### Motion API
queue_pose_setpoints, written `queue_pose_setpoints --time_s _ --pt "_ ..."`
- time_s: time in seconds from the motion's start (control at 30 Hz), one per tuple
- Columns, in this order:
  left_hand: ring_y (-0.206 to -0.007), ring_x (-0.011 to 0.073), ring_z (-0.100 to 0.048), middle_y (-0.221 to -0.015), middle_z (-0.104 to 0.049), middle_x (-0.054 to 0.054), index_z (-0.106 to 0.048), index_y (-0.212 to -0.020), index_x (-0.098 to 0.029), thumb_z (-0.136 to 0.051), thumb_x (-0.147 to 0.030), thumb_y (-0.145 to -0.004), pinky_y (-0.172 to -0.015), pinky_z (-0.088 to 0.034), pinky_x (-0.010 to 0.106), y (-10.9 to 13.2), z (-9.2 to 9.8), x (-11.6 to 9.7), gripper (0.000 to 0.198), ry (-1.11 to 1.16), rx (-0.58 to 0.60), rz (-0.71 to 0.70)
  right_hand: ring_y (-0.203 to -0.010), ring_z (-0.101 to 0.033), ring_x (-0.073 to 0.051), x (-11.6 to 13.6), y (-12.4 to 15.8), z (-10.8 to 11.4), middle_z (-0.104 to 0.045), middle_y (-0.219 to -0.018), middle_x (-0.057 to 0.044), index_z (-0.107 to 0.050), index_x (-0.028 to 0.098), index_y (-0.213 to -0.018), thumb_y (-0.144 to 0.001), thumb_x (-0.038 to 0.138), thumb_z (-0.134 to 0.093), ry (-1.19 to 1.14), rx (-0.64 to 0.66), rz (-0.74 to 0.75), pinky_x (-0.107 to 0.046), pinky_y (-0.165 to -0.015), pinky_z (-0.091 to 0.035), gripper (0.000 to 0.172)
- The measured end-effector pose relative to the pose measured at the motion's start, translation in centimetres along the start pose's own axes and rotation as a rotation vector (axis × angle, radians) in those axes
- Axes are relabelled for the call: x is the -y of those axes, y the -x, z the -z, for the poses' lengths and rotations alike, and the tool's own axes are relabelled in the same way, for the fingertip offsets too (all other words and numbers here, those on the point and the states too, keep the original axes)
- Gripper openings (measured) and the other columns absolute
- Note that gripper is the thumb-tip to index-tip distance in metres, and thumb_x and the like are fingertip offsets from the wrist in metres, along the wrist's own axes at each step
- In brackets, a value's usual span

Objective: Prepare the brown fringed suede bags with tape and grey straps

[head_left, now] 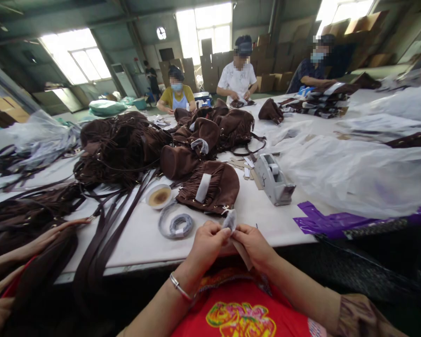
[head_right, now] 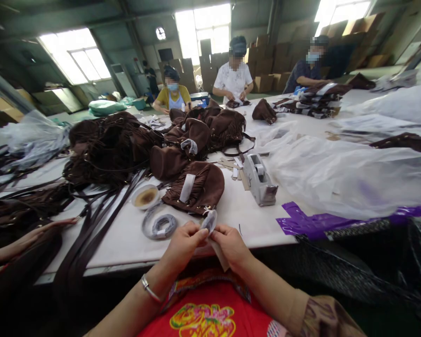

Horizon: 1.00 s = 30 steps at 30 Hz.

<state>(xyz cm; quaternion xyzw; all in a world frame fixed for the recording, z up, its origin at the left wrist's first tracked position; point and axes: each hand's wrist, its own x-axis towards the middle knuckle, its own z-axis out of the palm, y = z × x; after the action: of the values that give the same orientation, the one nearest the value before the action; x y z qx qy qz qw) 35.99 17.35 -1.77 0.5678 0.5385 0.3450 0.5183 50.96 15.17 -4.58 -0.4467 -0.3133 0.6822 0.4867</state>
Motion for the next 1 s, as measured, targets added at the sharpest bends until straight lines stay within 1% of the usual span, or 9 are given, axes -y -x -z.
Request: queue_pose_setpoints --time_s 0.13,0.2,0.3,0.4,0.57,0.67,0.83,0.9,1.0 --pt "-0.077 0.0153 -0.054 -0.078 -0.054 0.002 -0.074 -0.072 -0.017 -0.066 -0.026 -0.081 -0.073 -0.044 0.027 0.9 -0.2 -0.2 0.014 -0.227 -0.109 -0.184 -0.077 -0.065 -0.019 -0.5 0.4 -0.8 -0.071 -0.082 -0.003 -0.071 0.017 -0.089 -0.072 0.035 -0.077 -0.441 0.121 -0.119 -0.03 -0.072 -0.053 0.025" --pt "-0.079 0.0154 -0.054 -0.082 -0.054 0.003 -0.074 -0.075 -0.017 -0.065 -0.023 -0.082 -0.074 -0.044 0.027 1.2 -0.4 -0.1 0.013 -0.23 -0.127 -0.214 -0.079 -0.066 -0.019 -0.8 0.3 -1.4 -0.073 -0.085 -0.004 -0.072 0.016 -0.09 -0.073 0.031 -0.077 -0.548 0.061 -0.145 -0.029 -0.074 -0.056 0.023" --pt "-0.081 0.0157 -0.054 -0.083 -0.054 0.003 -0.072 -0.074 -0.017 -0.063 -0.021 -0.084 -0.075 -0.044 0.028 1.5 -0.6 0.4 0.014 -0.235 -0.152 -0.242 -0.07 -0.065 -0.015 -1.2 -0.2 -2.2 -0.073 -0.078 -0.003 -0.072 0.015 -0.081 -0.068 0.022 -0.08 -0.587 -0.107 -0.174 -0.024 -0.067 -0.057 0.017" --pt "-0.081 0.0162 -0.054 -0.081 -0.054 0.003 -0.07 -0.072 -0.017 -0.063 -0.023 -0.085 -0.076 -0.044 0.028 1.7 -0.7 0.8 0.016 -0.238 -0.183 -0.228 -0.061 -0.062 -0.013 -1.4 -0.5 -2.8 -0.071 -0.072 -0.001 -0.071 0.015 -0.078 -0.066 0.02 -0.082 -0.557 -0.167 -0.175 -0.022 -0.057 -0.054 0.017" --pt "-0.075 0.0153 -0.052 -0.073 -0.052 0.001 -0.065 -0.064 -0.017 -0.068 -0.025 -0.081 -0.071 -0.041 0.028 2.1 -0.6 0.8 0.019 -0.228 -0.232 -0.131 -0.067 -0.065 -0.015 -1.4 -0.1 -3.3 -0.073 -0.078 -0.002 -0.071 0.016 -0.079 -0.062 0.021 -0.085 -0.526 -0.161 -0.174 -0.024 -0.061 -0.056 0.023" --pt "-0.073 0.0147 -0.05 -0.072 -0.051 0.0 -0.062 -0.061 -0.017 -0.068 -0.026 -0.081 -0.07 -0.039 0.027 2.3 -0.6 0.8 0.023 -0.195 -0.232 -0.147 -0.065 -0.064 -0.014 -1.3 0.1 -3.4 -0.073 -0.076 -0.002 -0.071 0.016 -0.079 -0.062 0.026 -0.087 -0.491 -0.148 -0.196 -0.024 -0.059 -0.055 0.025" --pt "-0.073 0.0137 -0.05 -0.074 -0.05 0.0 -0.057 -0.057 -0.016 -0.066 -0.024 -0.081 -0.067 -0.038 0.026 2.0 0.0 1.2 0.027 -0.124 -0.213 -0.21 -0.069 -0.063 -0.014 -0.2 1.0 -2.8 -0.071 -0.081 -0.001 -0.071 0.017 -0.084 -0.066 0.034 -0.088 -0.294 -0.017 -0.136 -0.023 -0.059 -0.053 0.03" --pt "-0.073 0.0137 -0.05 -0.074 -0.05 0.0 -0.058 -0.058 -0.016 -0.066 -0.022 -0.08 -0.067 -0.038 0.026 1.7 0.6 1.3 0.024 -0.122 -0.202 -0.212 -0.064 -0.061 -0.012 0.4 1.6 -2.1 -0.071 -0.081 -0.002 -0.071 0.017 -0.095 -0.069 0.036 -0.087 -0.113 0.056 -0.136 -0.019 -0.051 -0.047 0.037" --pt "-0.073 0.0138 -0.05 -0.074 -0.052 0.0 -0.061 -0.061 -0.016 -0.068 -0.024 -0.079 -0.067 -0.037 0.027 1.4 1.5 1.5 0.02 -0.135 -0.15 -0.221 -0.042 -0.043 -0.006 0.7 2.1 -0.8 -0.061 -0.057 0.001 -0.07 0.013 -0.086 -0.07 0.046 -0.085 0.149 0.017 -0.132 -0.016 -0.037 -0.029 0.039"
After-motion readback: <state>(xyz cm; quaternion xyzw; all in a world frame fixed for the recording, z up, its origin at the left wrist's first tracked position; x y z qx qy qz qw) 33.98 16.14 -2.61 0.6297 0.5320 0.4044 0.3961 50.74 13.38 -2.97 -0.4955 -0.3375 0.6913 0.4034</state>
